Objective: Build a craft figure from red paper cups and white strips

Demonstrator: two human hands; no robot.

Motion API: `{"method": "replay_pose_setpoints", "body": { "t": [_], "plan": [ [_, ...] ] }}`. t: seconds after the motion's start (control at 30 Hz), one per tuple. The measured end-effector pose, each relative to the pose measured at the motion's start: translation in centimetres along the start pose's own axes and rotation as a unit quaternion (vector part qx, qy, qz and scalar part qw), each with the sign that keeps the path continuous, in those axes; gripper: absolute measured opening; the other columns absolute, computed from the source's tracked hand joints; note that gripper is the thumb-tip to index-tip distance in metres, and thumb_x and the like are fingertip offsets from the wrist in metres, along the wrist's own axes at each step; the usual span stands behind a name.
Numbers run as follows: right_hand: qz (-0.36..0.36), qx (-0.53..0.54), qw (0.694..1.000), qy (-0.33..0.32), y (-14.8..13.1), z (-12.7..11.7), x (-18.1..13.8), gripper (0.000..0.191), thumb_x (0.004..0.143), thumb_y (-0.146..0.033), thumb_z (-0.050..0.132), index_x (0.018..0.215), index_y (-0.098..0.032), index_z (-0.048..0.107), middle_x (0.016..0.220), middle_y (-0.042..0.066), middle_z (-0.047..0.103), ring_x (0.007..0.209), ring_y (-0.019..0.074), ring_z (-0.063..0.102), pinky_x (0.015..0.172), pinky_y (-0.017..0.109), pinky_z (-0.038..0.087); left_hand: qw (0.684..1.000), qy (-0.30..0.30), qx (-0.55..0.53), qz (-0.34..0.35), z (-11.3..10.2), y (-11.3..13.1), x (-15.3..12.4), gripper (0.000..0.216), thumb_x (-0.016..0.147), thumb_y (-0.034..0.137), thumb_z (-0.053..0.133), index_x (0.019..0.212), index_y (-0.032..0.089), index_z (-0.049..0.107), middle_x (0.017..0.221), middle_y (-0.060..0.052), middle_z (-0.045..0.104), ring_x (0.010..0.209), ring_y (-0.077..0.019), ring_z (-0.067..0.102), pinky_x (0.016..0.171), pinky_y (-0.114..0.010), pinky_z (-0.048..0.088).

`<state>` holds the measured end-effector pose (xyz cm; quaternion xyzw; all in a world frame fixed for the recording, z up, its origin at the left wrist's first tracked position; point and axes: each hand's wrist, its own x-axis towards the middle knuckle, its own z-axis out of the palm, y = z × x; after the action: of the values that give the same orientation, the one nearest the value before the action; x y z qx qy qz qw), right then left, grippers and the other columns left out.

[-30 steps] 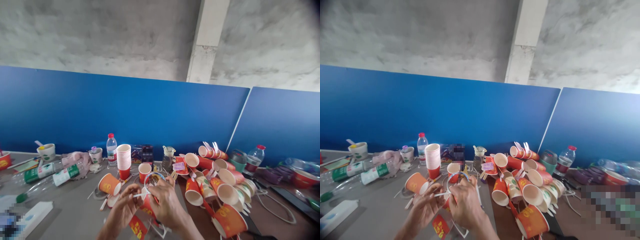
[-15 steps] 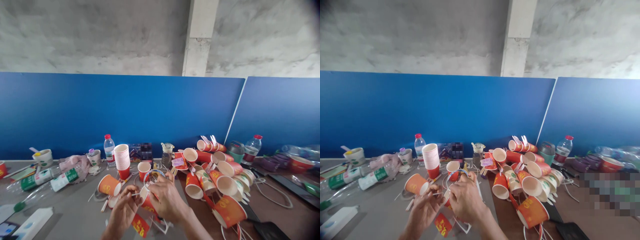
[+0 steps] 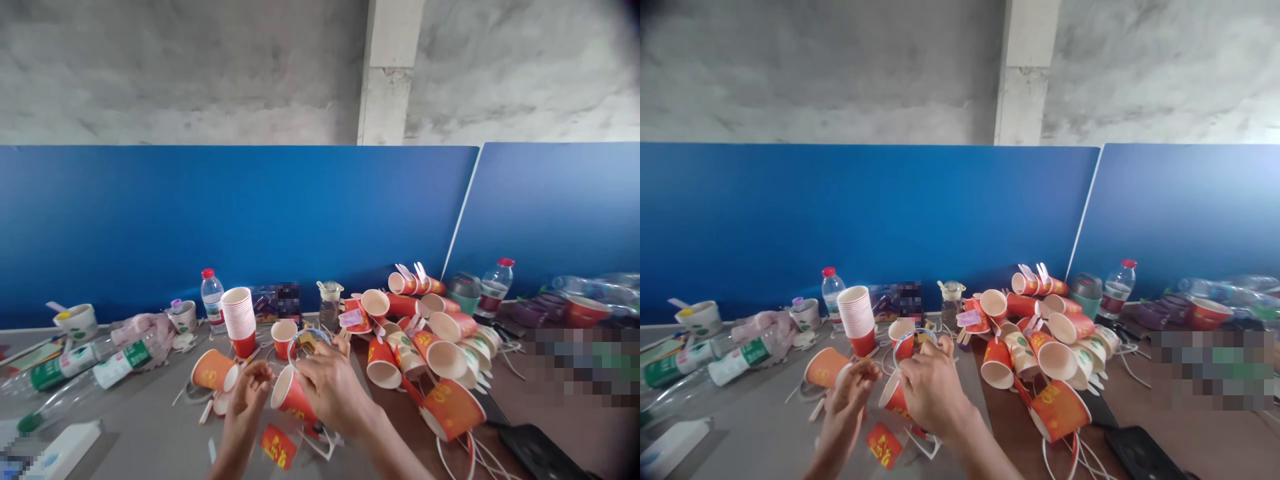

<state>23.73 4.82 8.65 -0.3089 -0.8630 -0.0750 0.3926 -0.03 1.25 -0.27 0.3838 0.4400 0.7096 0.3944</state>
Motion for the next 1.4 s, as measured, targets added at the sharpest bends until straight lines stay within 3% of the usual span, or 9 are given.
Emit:
{"method": "replay_pose_setpoints", "body": {
  "t": [0.1,0.27,0.5,0.6,0.73,0.8,0.97,1.2,1.4],
  "plan": [
    [-0.015,-0.015,1.000,-0.009,-0.4,0.7,-0.2,0.033,0.105,-0.006,0.081,0.085,-0.030,0.070,0.074,-0.002,0.084,0.082,0.0261,0.079,0.096,0.044,0.056,0.998,0.045,0.025,0.038,-0.2,-0.9,0.0,0.061,0.081,0.066,0.119,0.126,0.029,0.097,0.119,-0.010,0.093,0.114,-0.0367,0.086,0.107,-0.045,0.071],
    [-0.039,-0.027,0.999,-0.004,-0.7,1.7,-0.4,0.031,0.099,-0.004,0.082,0.084,-0.028,0.070,0.077,-0.003,0.085,0.086,0.0253,0.080,0.097,0.043,0.054,0.992,0.071,0.067,0.075,-0.4,-2.2,0.4,0.061,0.078,0.069,0.119,0.120,0.030,0.098,0.109,-0.009,0.092,0.112,-0.0395,0.085,0.109,-0.048,0.071],
    [-0.039,-0.015,0.999,0.013,-0.9,2.1,-0.4,0.032,0.100,-0.003,0.081,0.084,-0.028,0.070,0.079,-0.003,0.086,0.086,0.0260,0.080,0.095,0.042,0.053,0.993,0.037,0.058,0.096,-0.8,-1.3,0.5,0.023,0.089,0.044,0.115,0.092,0.030,0.096,0.095,-0.006,0.088,0.101,-0.0364,0.082,0.099,-0.046,0.068],
    [-0.035,-0.010,0.999,0.021,-1.0,1.9,-0.3,0.032,0.101,-0.002,0.079,0.085,-0.028,0.069,0.080,-0.002,0.086,0.086,0.0259,0.080,0.093,0.042,0.050,0.990,0.014,0.097,0.099,-0.5,-0.3,0.5,0.028,0.087,0.050,0.114,0.088,0.029,0.096,0.095,-0.009,0.089,0.100,-0.0395,0.083,0.097,-0.050,0.070],
    [-0.024,0.000,0.999,0.029,-1.2,1.7,-0.3,0.030,0.102,-0.006,0.079,0.085,-0.028,0.067,0.077,-0.002,0.083,0.082,0.0250,0.077,0.090,0.042,0.049,0.980,0.061,0.147,0.116,0.1,0.4,0.5,0.050,0.083,0.077,0.109,0.081,0.030,0.093,0.089,-0.010,0.087,0.094,-0.0386,0.082,0.094,-0.051,0.071],
    [-0.021,-0.001,0.999,0.032,-1.2,1.8,-0.4,0.030,0.100,-0.008,0.082,0.084,-0.029,0.068,0.076,-0.002,0.081,0.083,0.0253,0.076,0.091,0.042,0.049,0.979,0.064,0.156,0.119,0.2,0.6,0.5,0.055,0.082,0.082,0.108,0.080,0.029,0.093,0.088,-0.010,0.086,0.092,-0.0382,0.081,0.091,-0.049,0.070],
    [-0.003,-0.013,1.000,0.018,-1.1,1.8,-0.5,0.027,0.098,-0.009,0.082,0.086,-0.031,0.073,0.079,0.000,0.083,0.090,0.0282,0.076,0.097,0.047,0.055,0.981,0.014,0.168,0.100,-0.2,1.2,0.5,0.042,0.082,0.069,0.113,0.082,0.031,0.097,0.088,-0.009,0.089,0.089,-0.0374,0.080,0.090,-0.048,0.069],
    [0.017,-0.002,1.000,0.009,-1.3,2.1,-0.5,0.030,0.098,-0.004,0.079,0.089,-0.032,0.073,0.077,0.001,0.084,0.089,0.0302,0.079,0.098,0.047,0.059,0.981,0.040,0.167,0.091,0.4,1.4,0.1,0.047,0.081,0.077,0.111,0.079,0.032,0.096,0.087,-0.009,0.088,0.091,-0.0374,0.080,0.089,-0.048,0.068],
    [0.004,-0.026,0.998,0.048,-1.1,2.7,-0.5,0.028,0.091,-0.005,0.081,0.084,-0.031,0.072,0.074,0.001,0.080,0.091,0.0305,0.079,0.099,0.047,0.057,0.981,-0.013,0.179,0.079,0.0,1.6,0.1,0.044,0.088,0.074,0.108,0.082,0.032,0.093,0.087,-0.007,0.087,0.091,-0.0379,0.080,0.093,-0.049,0.069]
  ]
}}
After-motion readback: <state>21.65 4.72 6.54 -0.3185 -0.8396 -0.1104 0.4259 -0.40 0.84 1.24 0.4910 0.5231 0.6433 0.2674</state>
